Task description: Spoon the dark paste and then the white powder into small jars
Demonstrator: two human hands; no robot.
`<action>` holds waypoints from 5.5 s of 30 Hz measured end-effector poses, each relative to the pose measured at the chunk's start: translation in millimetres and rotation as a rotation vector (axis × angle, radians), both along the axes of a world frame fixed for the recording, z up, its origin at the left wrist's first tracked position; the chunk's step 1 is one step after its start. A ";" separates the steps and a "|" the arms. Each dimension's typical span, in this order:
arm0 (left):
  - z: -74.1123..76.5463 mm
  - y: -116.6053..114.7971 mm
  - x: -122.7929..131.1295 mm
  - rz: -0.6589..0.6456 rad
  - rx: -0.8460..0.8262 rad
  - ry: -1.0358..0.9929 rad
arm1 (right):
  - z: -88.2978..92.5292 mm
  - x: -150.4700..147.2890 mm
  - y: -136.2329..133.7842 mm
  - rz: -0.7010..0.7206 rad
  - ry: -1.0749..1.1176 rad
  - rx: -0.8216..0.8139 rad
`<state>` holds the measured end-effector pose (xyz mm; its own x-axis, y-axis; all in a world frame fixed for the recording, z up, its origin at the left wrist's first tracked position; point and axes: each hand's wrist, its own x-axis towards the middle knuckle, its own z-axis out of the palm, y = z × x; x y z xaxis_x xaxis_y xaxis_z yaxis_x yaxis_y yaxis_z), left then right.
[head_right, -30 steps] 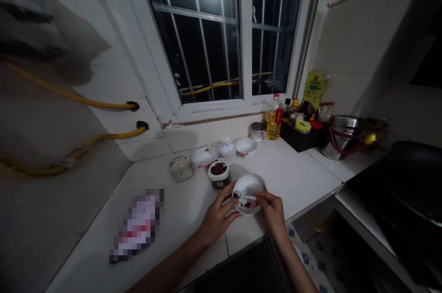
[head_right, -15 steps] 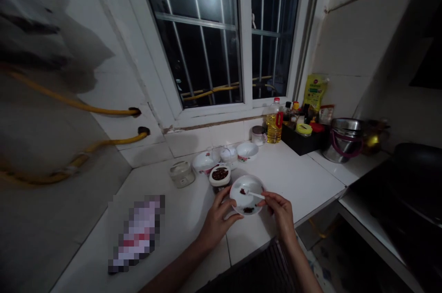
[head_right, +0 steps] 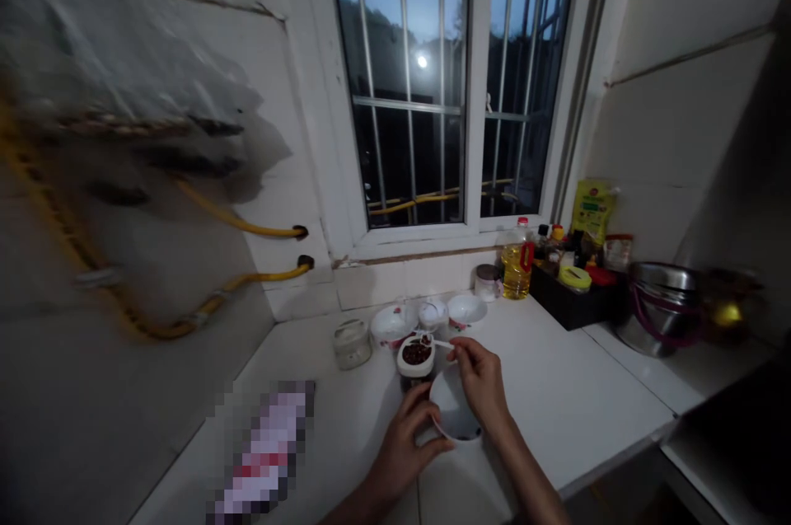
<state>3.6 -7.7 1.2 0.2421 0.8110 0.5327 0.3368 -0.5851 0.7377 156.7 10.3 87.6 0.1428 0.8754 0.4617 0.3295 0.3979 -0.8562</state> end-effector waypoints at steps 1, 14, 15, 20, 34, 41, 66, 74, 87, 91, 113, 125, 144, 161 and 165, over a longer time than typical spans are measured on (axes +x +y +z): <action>-0.3 0.6 0.3 0.003 -0.017 -0.005 | -1.4 -2.5 2.3 -0.006 -0.113 0.056; -3.5 3.0 1.3 -0.031 -0.025 -0.046 | -2.2 -3.9 -2.0 -0.037 -0.773 0.611; -1.8 2.3 1.0 -0.039 -0.025 -0.046 | -1.8 -0.9 -4.5 -0.052 -0.717 0.603; 4.4 -0.2 -0.6 -0.054 -0.039 -0.034 | -7.8 22.8 -32.1 -0.193 -0.408 0.365; 7.2 -5.6 -6.4 -0.167 0.186 0.063 | -23.7 44.1 -60.7 -0.105 -0.658 0.242; 6.4 -7.0 -9.0 -0.166 0.304 0.137 | -11.2 50.3 -77.3 -0.127 -0.661 0.120; 14.9 -9.9 -13.3 -0.018 0.703 0.355 | -36.5 29.7 -55.3 -0.083 0.404 -0.478; 8.2 -3.9 -13.6 -0.007 0.435 0.191 | -30.7 36.1 -52.3 -0.090 0.503 -0.424; 3.4 3.5 -11.3 -0.005 0.119 -0.022 | -2.2 37.5 -34.8 -0.114 0.477 -0.299; 5.1 4.1 -10.3 -0.009 0.031 -0.054 | 12.5 26.4 -8.6 -0.090 0.406 -0.248; 4.6 3.3 -8.4 -0.023 0.036 -0.082 | 12.7 -4.2 -1.9 -0.103 -0.618 0.455; 4.9 -3.1 -11.2 -0.124 0.281 0.070 | -10.8 48.3 -43.0 -0.090 -0.729 0.248; 10.2 -4.7 -16.2 0.001 0.630 0.304 | -40.2 31.8 -60.6 -0.102 0.144 -0.385; 13.8 -6.5 -16.6 0.036 0.555 0.254 | -32.2 24.5 -61.4 -0.082 0.598 -0.443; 12.1 -2.9 -16.7 0.005 0.431 0.135 | -20.5 34.0 -55.2 -0.086 0.546 -0.372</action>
<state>-13.1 -10.5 13.3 0.3293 0.5233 0.7859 0.4172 -0.8273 0.3761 190.6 -44.9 67.1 0.3473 0.9374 -0.0272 -0.1726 0.0354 -0.9844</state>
